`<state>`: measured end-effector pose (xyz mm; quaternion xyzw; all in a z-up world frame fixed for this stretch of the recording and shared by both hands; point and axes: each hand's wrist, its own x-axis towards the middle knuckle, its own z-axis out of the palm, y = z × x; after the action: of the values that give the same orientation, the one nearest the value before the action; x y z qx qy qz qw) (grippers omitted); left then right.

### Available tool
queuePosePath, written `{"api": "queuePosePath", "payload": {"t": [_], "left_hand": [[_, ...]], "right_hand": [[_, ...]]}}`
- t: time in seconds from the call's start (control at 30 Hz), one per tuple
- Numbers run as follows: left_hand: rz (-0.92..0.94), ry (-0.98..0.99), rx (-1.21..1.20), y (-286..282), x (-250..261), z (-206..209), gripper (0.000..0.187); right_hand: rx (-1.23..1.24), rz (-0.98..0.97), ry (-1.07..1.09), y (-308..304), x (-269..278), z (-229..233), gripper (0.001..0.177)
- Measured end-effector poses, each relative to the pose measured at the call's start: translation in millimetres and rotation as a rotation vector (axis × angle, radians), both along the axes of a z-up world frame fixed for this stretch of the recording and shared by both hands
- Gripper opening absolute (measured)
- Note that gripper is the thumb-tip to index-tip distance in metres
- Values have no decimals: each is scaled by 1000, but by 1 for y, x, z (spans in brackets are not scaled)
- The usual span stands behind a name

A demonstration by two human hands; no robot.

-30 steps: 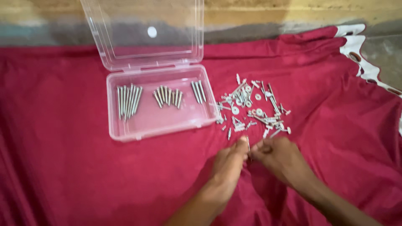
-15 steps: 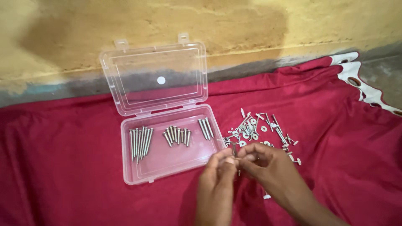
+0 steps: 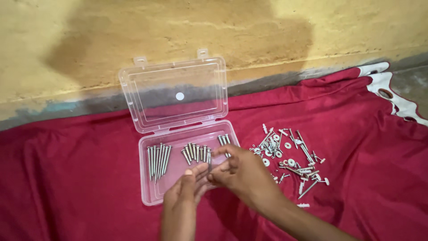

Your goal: The person sorts screws, nuts, and plastic wall plugs by hand, placing selected items into a clear plastic storage container and arranging others on a red cloth.

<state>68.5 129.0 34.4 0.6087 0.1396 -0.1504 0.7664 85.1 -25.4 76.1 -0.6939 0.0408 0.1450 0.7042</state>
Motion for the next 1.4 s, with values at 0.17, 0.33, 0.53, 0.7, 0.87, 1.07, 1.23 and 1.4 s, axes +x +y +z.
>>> {"api": "queuePosePath", "payload": {"t": [0.17,0.33,0.53,0.7,0.87,1.07,1.23,1.4], "left_hand": [[-55,26,83,37,16,4,64],[-122,88,147,72,29,-3,66],[-184,241,319,84,45,-4,70],[-235,386,384,79,62,5,68],[-201,394,373,83,62,7,65],[-173,360,353,82,62,3,64],[-196,359,384,81,62,7,63],[-206,394,398,81,63,7,65]], "right_hand": [[-390,69,-172,28,8,12,59],[-484,201,-268,57,16,-5,42],[-480,172,-210,71,22,-26,23],[-664,248,-345,75,24,-29,15],[-671,275,-328,78,20,-25,11],[-675,277,-306,79,21,-30,14],[-663,250,-291,76,24,-35,21],[-625,254,-176,74,24,-36,18]]}}
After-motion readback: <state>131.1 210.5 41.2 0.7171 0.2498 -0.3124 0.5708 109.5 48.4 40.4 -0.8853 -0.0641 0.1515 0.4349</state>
